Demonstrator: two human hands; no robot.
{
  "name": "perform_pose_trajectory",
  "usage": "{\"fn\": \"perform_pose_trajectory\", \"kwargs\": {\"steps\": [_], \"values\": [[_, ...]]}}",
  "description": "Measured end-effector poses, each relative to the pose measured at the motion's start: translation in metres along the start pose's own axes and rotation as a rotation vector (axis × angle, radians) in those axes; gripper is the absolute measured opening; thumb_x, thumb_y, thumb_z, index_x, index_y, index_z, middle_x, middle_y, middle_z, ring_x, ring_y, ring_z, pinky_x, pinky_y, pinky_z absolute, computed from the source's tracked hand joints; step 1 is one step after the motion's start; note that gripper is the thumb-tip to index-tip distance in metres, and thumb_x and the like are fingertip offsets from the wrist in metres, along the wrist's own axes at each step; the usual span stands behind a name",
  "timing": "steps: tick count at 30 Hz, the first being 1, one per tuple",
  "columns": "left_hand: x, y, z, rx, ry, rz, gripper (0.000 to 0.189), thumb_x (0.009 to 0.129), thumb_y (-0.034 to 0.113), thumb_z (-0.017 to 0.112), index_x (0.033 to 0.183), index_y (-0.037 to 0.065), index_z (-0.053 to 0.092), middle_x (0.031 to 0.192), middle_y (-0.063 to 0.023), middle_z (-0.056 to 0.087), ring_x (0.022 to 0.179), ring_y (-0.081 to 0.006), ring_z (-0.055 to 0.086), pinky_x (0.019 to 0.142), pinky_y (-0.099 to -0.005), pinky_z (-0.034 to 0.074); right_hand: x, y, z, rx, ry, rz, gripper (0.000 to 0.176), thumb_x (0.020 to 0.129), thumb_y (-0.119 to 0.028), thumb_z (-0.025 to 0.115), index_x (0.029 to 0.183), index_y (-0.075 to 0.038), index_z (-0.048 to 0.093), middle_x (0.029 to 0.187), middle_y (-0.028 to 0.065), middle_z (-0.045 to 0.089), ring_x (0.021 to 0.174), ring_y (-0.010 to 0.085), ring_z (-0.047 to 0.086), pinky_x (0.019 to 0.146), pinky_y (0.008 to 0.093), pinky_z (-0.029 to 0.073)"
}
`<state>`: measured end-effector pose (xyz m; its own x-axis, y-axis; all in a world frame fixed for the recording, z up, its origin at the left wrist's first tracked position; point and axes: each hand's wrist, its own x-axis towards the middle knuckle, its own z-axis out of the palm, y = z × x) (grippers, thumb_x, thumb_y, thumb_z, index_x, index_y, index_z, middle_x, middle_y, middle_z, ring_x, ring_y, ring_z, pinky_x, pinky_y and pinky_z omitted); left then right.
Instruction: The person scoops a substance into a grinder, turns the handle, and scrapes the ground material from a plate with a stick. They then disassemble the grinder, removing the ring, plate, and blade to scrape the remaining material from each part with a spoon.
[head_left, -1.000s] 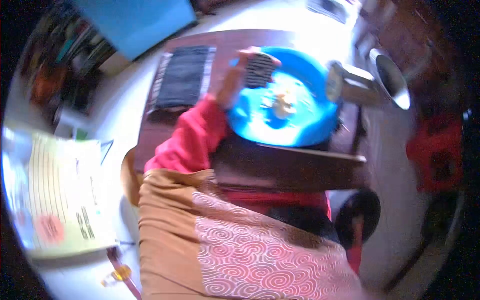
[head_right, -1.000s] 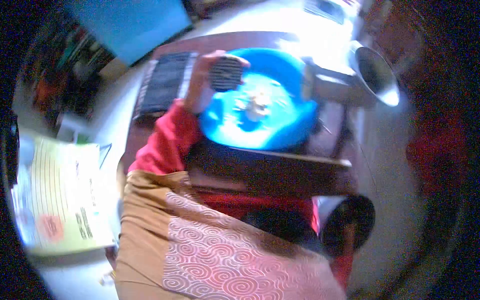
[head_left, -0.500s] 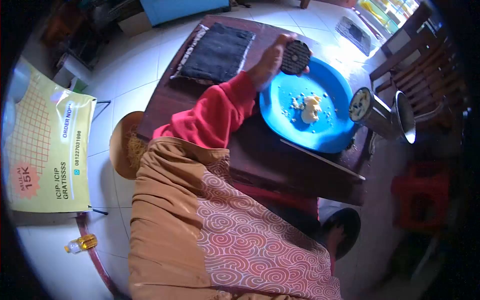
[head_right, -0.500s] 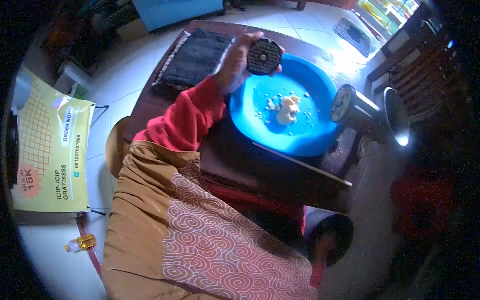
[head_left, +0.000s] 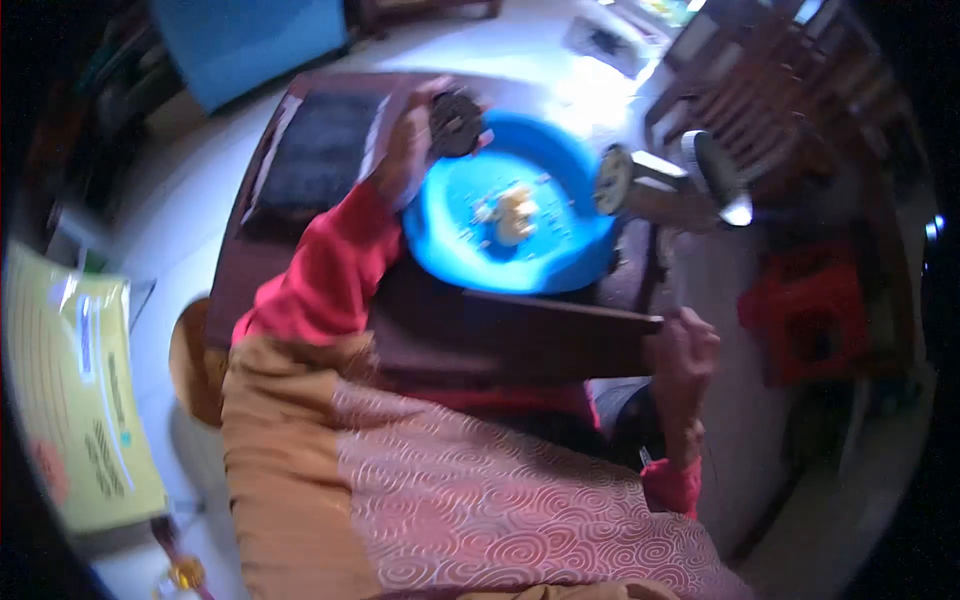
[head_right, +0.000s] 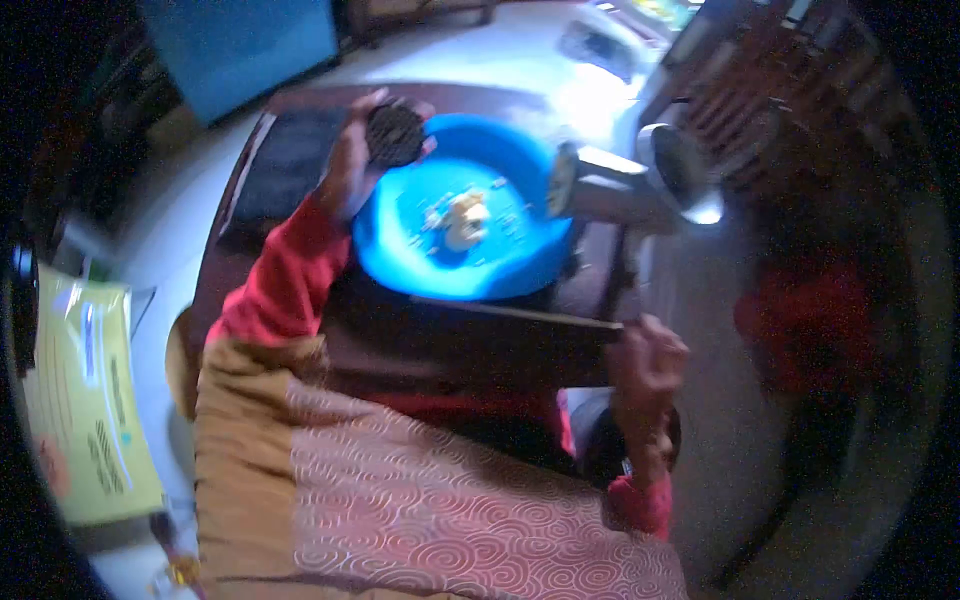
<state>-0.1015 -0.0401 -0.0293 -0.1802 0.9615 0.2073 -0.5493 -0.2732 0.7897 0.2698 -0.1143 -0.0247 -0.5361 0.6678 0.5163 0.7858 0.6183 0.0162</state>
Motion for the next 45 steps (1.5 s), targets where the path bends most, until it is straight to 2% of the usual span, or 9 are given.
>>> {"fn": "perform_pose_trajectory", "kwargs": {"steps": [2, 3, 7, 15, 23, 28, 31, 35, 45], "values": [[-0.01, 0.003, 0.015, 0.002, 0.101, 0.14, 0.042, 0.091, 0.041, 0.04, 0.104, 0.003, 0.053, 0.101, -0.0117, 0.06, 0.086, -0.0183, 0.061, 0.073, -0.0326, 0.05, 0.003, 0.0, 0.018, 0.026, 0.0, -0.076, 0.022, 0.068, -0.007, 0.064, 0.089, -0.008, 0.061, 0.1, 0.01, 0.058, 0.097, 0.029, 0.052, 0.084, 0.0406, 0.038], [0.001, 0.005, 0.01, -0.041, 0.092, -0.029, 0.041, 0.091, 0.041, 0.04, 0.102, 0.004, 0.053, 0.098, -0.0102, 0.06, 0.084, -0.0182, 0.06, 0.072, -0.0331, 0.05, 0.001, 0.009, 0.028, 0.102, -0.045, -0.118, 0.023, 0.067, -0.005, 0.064, 0.09, -0.007, 0.061, 0.1, 0.0105, 0.058, 0.096, 0.0306, 0.052, 0.084, 0.0414, 0.039], [-0.001, 0.008, 0.007, 0.151, -0.059, 0.015, 0.049, 0.092, 0.046, 0.032, 0.097, 0.003, 0.056, 0.081, -0.0056, 0.061, 0.068, -0.0169, 0.06, 0.061, -0.03, 0.049, 0.009, 0.003, 0.044, 0.353, 0.028, -0.014, 0.029, 0.063, 0.0, 0.062, 0.091, -0.005, 0.062, 0.099, 0.0167, 0.057, 0.098, 0.0342, 0.053, 0.085, 0.0424, 0.042], [-0.006, 0.008, 0.008, 0.261, -0.055, 0.034, 0.053, 0.092, 0.047, 0.028, 0.094, 0.003, 0.057, 0.07, -0.0075, 0.062, 0.064, -0.0152, 0.061, 0.06, -0.027, 0.05, 0.011, -0.005, 0.048, 0.45, 0.1, 0.025, 0.021, 0.071, -0.001, 0.06, 0.091, -0.005, 0.061, 0.097, 0.0151, 0.053, 0.093, 0.034, 0.052, 0.081, 0.0425, 0.041], [0.001, -0.002, -0.019, 0.267, -0.186, 0.072, 0.053, 0.091, 0.05, 0.03, 0.106, 0.004, 0.05, 0.087, -0.0088, 0.06, 0.07, -0.018, 0.06, 0.061, -0.0293, 0.05, 0.009, -0.008, 0.047, 0.39, 0.057, 0.036, 0.019, 0.078, -0.012, 0.058, 0.096, -0.009, 0.063, 0.105, 0.0147, 0.052, 0.096, 0.0341, 0.05, 0.086, 0.0444, 0.039], [-0.002, -0.013, -0.031, 0.349, -0.278, 0.28, 0.058, 0.089, 0.053, 0.035, 0.126, 0.009, 0.032, 0.106, -0.0128, 0.052, 0.08, -0.021, 0.059, 0.063, -0.0315, 0.051, 0.013, -0.01, 0.039, 0.38, 0.065, 0.008, 0.018, 0.079, -0.013, 0.058, 0.096, -0.009, 0.063, 0.1, 0.014, 0.051, 0.094, 0.0326, 0.05, 0.082, 0.0444, 0.039], [-0.012, -0.009, -0.003, 0.333, -0.242, 0.43, 0.056, 0.089, 0.054, 0.034, 0.121, 0.008, 0.037, 0.102, -0.0116, 0.054, 0.077, -0.0199, 0.059, 0.062, -0.0311, 0.051, 0.01, -0.008, 0.045, 0.435, 0.058, 0.002, 0.02, 0.078, -0.012, 0.058, 0.098, -0.009, 0.062, 0.098, 0.0136, 0.051, 0.093, 0.0315, 0.051, 0.082, 0.0439, 0.038], [0.006, -0.016, -0.035, 0.248, -0.082, 0.075, 0.049, 0.091, 0.051, 0.03, 0.107, 0.008, 0.047, 0.09, -0.008, 0.058, 0.068, -0.0182, 0.061, 0.058, -0.0315, 0.051, 0.01, -0.01, 0.045, 0.361, 0.101, 0.001, 0.018, 0.077, -0.014, 0.062, 0.095, -0.011, 0.064, 0.099, 0.0116, 0.055, 0.092, 0.0287, 0.054, 0.087, 0.043, 0.035], [-0.005, -0.008, -0.012, 0.229, -0.112, 0.137, 0.05, 0.092, 0.05, 0.029, 0.113, 0.006, 0.041, 0.094, -0.0108, 0.057, 0.07, -0.0205, 0.06, 0.059, -0.0313, 0.052, 0.005, -0.011, 0.053, 0.343, 0.095, 0.043, 0.019, 0.078, -0.015, 0.062, 0.097, -0.012, 0.064, 0.1, 0.0106, 0.056, 0.095, 0.0276, 0.055, 0.092, 0.0462, 0.032]]}}
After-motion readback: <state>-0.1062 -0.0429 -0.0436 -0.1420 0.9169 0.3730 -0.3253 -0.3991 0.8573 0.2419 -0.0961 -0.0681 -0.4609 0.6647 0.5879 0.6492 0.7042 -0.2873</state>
